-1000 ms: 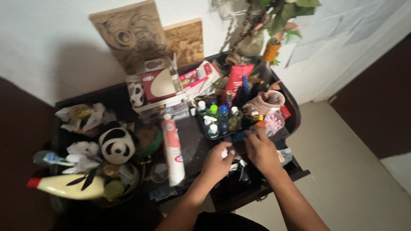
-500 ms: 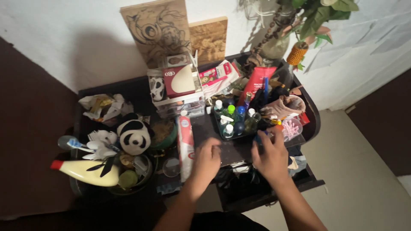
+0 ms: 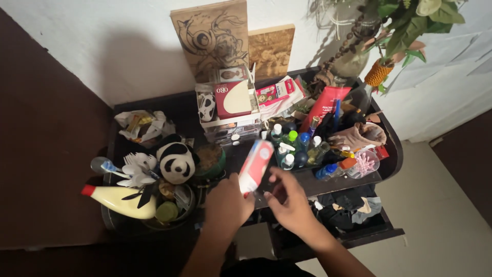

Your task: The person sorts through various items on a cluttered dresser, handling a red box, a blue bottle, a tube, and a container of cotton swabs. They move a panda plush, a yellow bottle, and a green bowl while rearranging the objects.

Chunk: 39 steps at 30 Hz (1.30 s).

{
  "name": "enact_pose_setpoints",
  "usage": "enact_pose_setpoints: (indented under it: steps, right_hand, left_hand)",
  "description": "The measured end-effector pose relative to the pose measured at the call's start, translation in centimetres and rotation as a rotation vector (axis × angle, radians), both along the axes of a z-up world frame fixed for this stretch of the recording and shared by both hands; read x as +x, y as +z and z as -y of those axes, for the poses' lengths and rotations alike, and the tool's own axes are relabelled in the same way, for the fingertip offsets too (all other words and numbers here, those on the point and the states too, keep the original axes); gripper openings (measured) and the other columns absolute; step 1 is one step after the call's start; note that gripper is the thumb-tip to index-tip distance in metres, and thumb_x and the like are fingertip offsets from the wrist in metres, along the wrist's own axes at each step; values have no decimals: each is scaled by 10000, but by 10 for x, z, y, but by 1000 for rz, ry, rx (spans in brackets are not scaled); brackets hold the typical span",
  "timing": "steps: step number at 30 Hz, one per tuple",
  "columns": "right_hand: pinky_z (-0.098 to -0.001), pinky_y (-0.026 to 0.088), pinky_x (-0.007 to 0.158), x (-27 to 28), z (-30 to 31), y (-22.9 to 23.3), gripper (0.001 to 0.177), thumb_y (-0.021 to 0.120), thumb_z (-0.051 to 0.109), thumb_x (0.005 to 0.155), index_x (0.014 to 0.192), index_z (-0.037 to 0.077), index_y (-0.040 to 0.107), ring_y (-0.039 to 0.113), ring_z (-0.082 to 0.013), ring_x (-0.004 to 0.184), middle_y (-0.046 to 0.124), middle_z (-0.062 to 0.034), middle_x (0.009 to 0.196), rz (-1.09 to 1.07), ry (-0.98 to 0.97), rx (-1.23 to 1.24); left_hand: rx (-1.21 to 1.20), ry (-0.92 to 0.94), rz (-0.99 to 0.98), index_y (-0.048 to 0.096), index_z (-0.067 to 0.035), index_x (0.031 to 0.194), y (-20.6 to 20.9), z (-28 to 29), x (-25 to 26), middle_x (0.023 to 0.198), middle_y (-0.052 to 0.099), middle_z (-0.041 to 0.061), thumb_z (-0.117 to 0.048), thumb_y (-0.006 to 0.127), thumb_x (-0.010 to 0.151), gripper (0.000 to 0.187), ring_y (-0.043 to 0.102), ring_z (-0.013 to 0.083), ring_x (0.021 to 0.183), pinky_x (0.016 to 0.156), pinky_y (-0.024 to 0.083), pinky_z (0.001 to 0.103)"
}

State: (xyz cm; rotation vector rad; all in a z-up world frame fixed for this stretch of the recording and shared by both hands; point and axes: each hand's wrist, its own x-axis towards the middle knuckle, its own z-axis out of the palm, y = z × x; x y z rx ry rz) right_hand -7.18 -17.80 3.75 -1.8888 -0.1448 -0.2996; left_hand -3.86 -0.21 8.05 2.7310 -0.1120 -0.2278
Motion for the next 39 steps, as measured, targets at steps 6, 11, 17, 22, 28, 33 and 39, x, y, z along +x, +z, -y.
enact_pose_setpoints:
  steps: [6,11,17,22,28,33,39]
  right_hand:
    - [-301,544,730,31,9,36,413,681,56,875,1272,47,566,653,-158,902,693,-79,1070,-174,81,563]
    - [-335,529,604,124,31,86,262,675,128,885,1129,44,625,665,-168,787,688,-56,947,-219,-72,738]
    - [-358,476,488,246,68,106,268,703,280,921,975,36,608,624,-237,666,620,-87,835,-314,-268,846]
    - [-358,443,461,303,86,51,302,677,233,915,1008,-54,667,650,-289,658,712,-183,873,-368,-312,750]
    - [-365,593,561,319,88,32,224,601,104,909,1079,-40,580,696,-287,718,649,-156,906,-462,-283,874]
    - [-336,511,642,256,56,84,284,595,88,867,1148,46,595,601,-232,775,620,-147,939,-251,-197,582]
    - [-311,518,868,167,5,129,355,742,-51,791,1136,28,732,644,-200,1028,652,-105,1106,440,417,-245]
  left_hand:
    - [-504,-265,208,648,-52,1043,76,19,13,910,685,189,-241,748,825,305,683,415,879,720,534,489]
    - [-783,-260,376,453,-26,1441,106,52,92,1296,470,251,-192,780,782,754,654,378,1036,778,586,447]
    - [-949,-117,572,573,-42,1343,98,61,159,1209,602,126,-153,770,881,514,622,240,1113,957,532,374]
    - [-1057,-31,375,587,-57,1318,57,56,158,1185,597,86,-136,727,901,446,605,201,1055,888,532,343]
    - [-1495,-34,114,592,-8,1354,16,36,160,1265,595,116,24,468,896,475,580,182,1063,883,480,296]
    - [-1835,-29,-142,513,-15,1313,17,29,160,1241,603,158,25,420,982,346,669,219,1113,1004,548,342]
    - [-1808,-103,-249,565,58,1409,4,23,161,1105,619,177,-83,427,1090,375,604,271,1064,1030,510,433]
